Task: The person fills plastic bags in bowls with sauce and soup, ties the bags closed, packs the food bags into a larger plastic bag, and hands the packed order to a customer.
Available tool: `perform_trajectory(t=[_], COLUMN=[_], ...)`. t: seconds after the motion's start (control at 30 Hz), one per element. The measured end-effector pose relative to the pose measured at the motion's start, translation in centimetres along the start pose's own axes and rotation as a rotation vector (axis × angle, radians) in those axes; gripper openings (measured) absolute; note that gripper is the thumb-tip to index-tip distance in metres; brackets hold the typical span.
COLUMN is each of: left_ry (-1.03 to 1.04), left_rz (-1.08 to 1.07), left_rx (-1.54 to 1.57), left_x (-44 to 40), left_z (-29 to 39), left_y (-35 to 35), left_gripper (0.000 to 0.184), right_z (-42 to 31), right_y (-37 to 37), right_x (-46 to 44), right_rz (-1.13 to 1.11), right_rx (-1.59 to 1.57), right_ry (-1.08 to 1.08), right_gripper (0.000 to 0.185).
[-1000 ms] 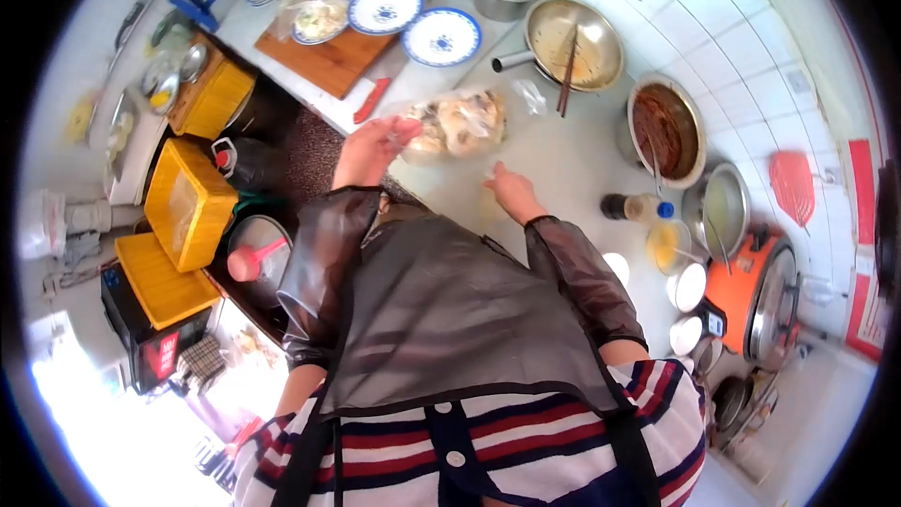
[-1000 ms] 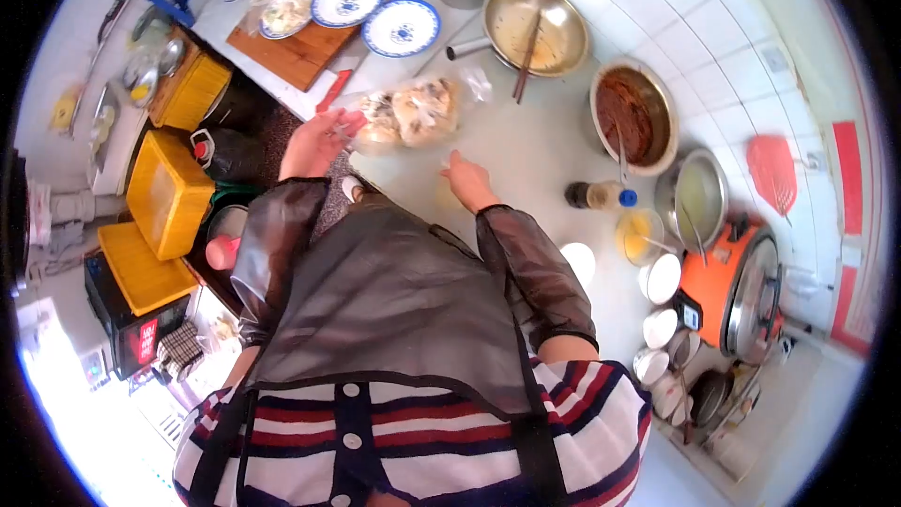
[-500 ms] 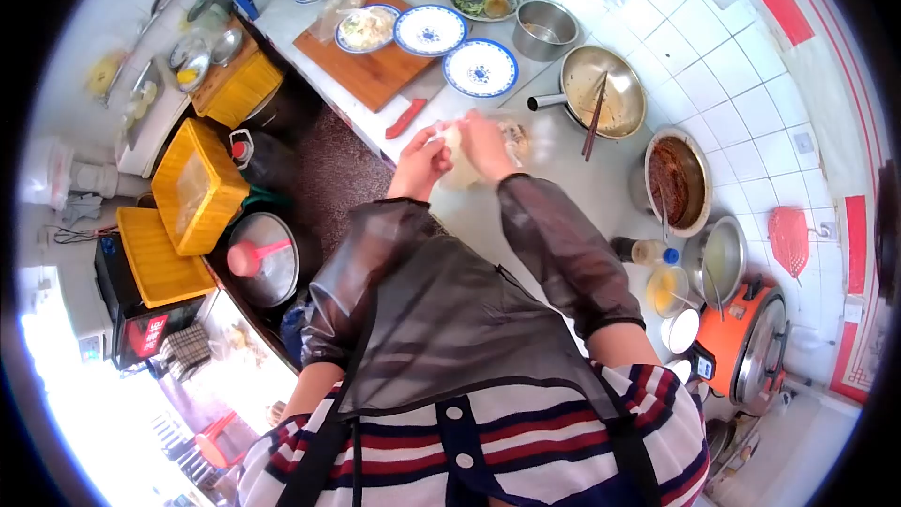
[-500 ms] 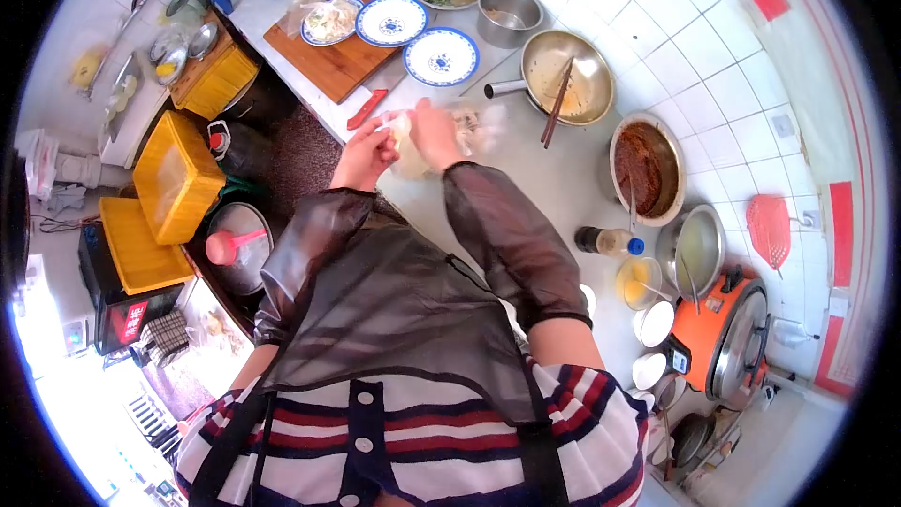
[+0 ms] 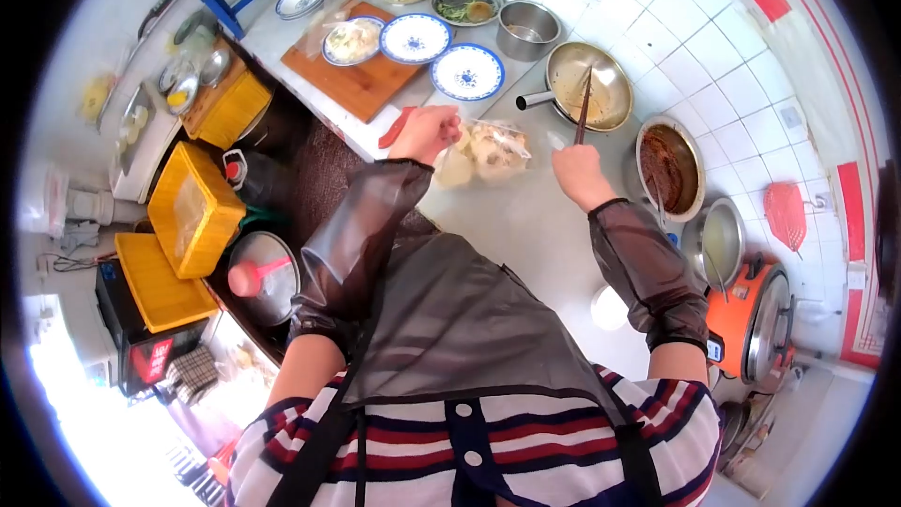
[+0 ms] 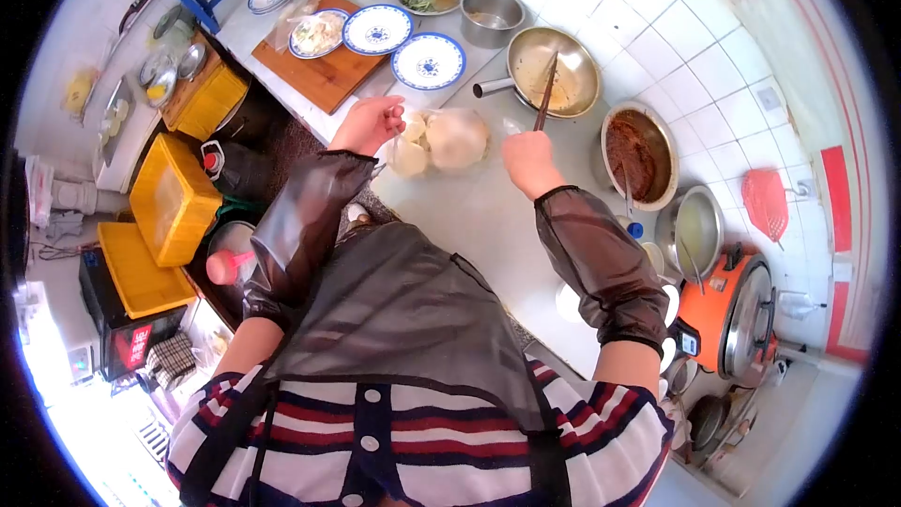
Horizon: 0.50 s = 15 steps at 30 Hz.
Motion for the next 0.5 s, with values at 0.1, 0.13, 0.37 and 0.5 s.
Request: perform_trajectory(t=[0.1, 0.13, 0.37, 0.5], left_ry=[-0.025, -0.035, -0.069, -0.083], left_rz=[-0.010, -0.009, -0.039, -0.079], left_rx=[-0.043, -0.048, -0.084, -0.031], left_x=[-1.7, -2.3, -3.7, -3.6], left_z=[0.5, 0.9, 0.6, -1.3], left_y=[0.3, 0.1, 0.4, 0.4], left_gripper=[0.008, 0.008, 0.012, 0.012], right_z=[0.1, 0.9, 2.4, 0.0], right_y=[-6.6, -7.6, -7.8, -7.9], right_x=[2.1, 2.3, 2.9, 0.4], right_rz=[0.098, 0.103, 0.158, 0.323], right_rx=[-0.079, -0.083, -0.137, -0.363], right_ry=[-0.085, -0.071, -0.047, -0.035], right_gripper=[0.024, 0.024, 0.026, 0.027])
Point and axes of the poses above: each hand's wrist, its own x-axis away from the middle knuckle, its own y-axis out of the palm, z = x × y, the point moved 9 cm from there along -x, towards the middle knuckle, and after that the axes turned 1 degree about -y, right-handed, at the moved point
